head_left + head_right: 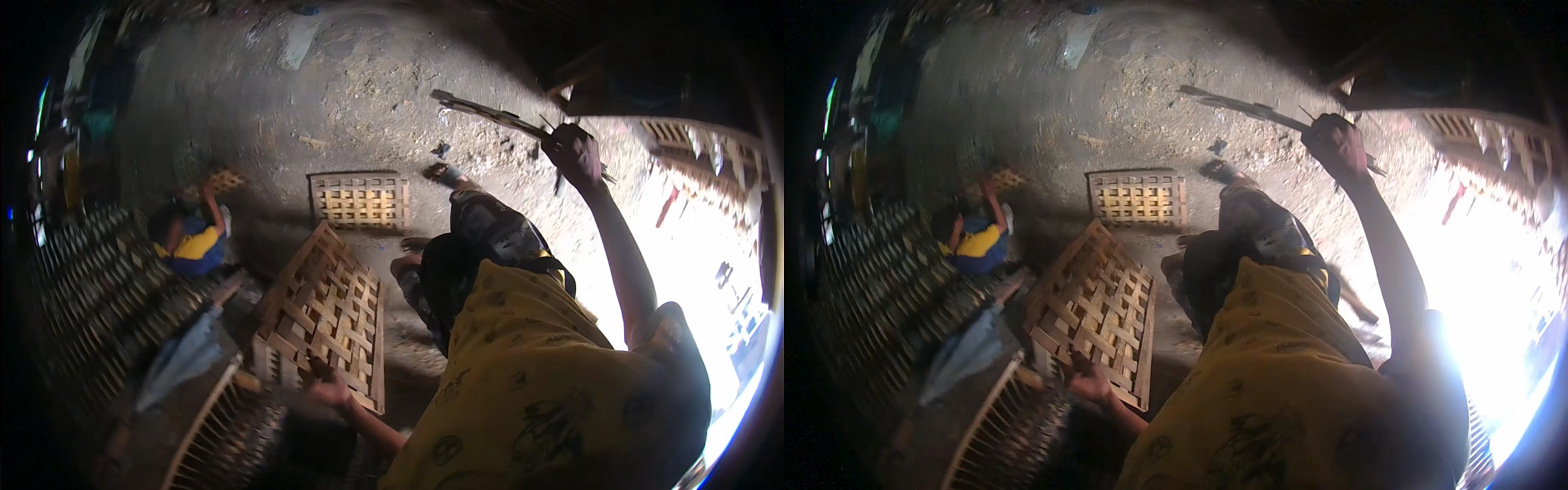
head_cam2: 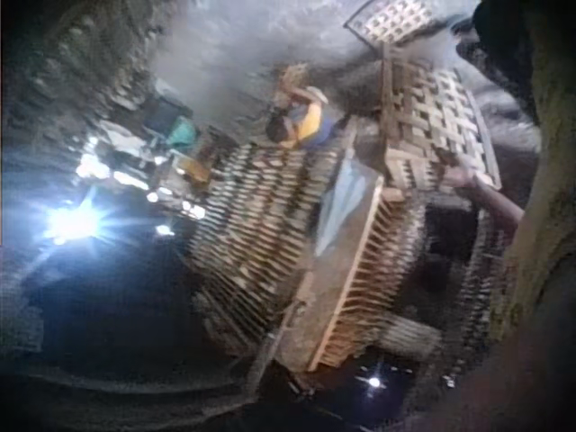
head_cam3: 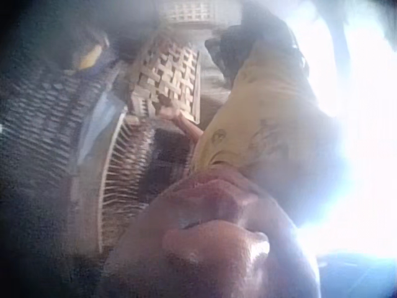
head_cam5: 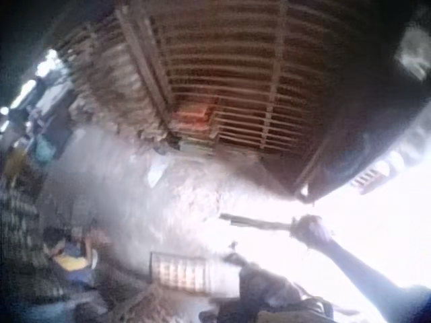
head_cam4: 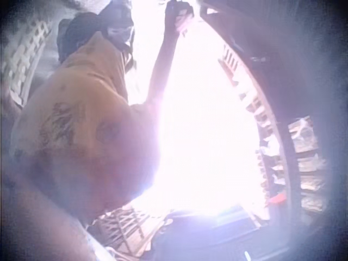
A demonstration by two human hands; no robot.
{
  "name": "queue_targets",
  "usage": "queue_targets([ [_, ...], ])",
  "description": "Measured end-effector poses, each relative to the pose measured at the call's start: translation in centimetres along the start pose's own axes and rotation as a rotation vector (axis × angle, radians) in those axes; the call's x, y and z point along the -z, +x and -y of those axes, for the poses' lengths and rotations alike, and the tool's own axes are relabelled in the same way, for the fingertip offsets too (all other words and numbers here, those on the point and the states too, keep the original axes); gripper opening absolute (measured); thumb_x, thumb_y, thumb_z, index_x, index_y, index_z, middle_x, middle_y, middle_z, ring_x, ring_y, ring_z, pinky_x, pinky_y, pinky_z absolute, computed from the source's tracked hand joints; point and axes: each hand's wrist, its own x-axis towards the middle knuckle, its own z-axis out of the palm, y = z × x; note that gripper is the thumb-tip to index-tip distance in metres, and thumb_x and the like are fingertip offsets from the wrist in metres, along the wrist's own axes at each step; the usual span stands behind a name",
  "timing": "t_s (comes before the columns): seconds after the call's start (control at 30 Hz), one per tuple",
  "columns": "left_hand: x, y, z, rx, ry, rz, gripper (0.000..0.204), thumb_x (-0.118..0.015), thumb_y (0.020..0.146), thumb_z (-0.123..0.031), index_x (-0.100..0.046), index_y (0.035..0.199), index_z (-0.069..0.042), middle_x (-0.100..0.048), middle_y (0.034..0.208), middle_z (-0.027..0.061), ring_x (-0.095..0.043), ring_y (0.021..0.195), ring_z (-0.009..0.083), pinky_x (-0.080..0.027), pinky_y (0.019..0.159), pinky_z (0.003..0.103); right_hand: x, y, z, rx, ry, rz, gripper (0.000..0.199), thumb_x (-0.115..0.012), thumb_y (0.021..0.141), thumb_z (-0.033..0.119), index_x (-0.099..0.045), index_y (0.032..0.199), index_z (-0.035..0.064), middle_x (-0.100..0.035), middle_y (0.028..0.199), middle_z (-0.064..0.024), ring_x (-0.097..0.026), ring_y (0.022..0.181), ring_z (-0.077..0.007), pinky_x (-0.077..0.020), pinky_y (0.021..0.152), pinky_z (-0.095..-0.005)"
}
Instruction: The person sits on the floor and assembles a wooden lattice panel by hand, inserting thin wooden strips into a grid frame. The person adjusts the strips and aligns the panel while working.
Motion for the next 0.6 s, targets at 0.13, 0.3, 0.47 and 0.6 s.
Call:
queue_targets([
  [0.13, 4.8, 10.2, 9.7, -0.127, -0.138, 0.011, 0.032, -0.067, 0.097, -0.014, -0.066, 0.118, 0.010, -0.073, 0.102, 0.0243, -0.072, 0.084, 0.0330, -0.056, 0.071, 0.041, -0.8, -2.8, 10.1, -0.163, 0.126, -0.121, 0.014, -0.075, 0.080, 0.018, -0.071, 0.083, 0.0055, -0.069, 0.083, -0.0139, -0.068, 0.076, -0.0351, -0.0547, 0.067, -0.0457],
  [0.3, -0.4, 17.1, 14.9, -0.211, 0.124, 0.132, 0.046, -0.064, 0.100, -0.031, -0.062, 0.129, 0.005, -0.072, 0.102, 0.0230, -0.072, 0.085, 0.0327, -0.057, 0.075, 0.044, -2.9, -8.7, 19.6, -0.595, -0.035, -0.202, 0.023, -0.071, 0.083, 0.029, -0.073, 0.084, 0.0062, -0.070, 0.086, -0.0149, -0.069, 0.080, -0.0345, -0.0547, 0.073, -0.0458],
  [0.47, 1.2, 22.5, 24.5, -0.427, -0.161, 0.049, 0.038, -0.069, 0.098, -0.023, -0.066, 0.120, 0.007, -0.074, 0.096, 0.0246, -0.073, 0.082, 0.0395, -0.057, 0.067, 0.042, -3.4, -19.2, 33.2, -0.916, -0.101, -0.216, 0.033, -0.074, 0.087, 0.036, -0.072, 0.090, 0.0023, -0.066, 0.077, -0.0176, -0.066, 0.070, -0.0345, -0.0496, 0.067, -0.0436],
  [0.6, 4.6, 25.0, 24.1, -0.632, -0.160, 0.018, 0.033, -0.070, 0.097, -0.022, -0.068, 0.111, 0.007, -0.074, 0.093, 0.0250, -0.073, 0.079, 0.0398, -0.057, 0.067, 0.044, -2.4, -27.9, 36.2, -0.968, -0.141, -0.228, 0.043, -0.070, 0.090, 0.044, -0.074, 0.091, 0.0020, -0.069, 0.075, -0.0170, -0.067, 0.067, -0.0303, -0.0494, 0.065, -0.0447],
])
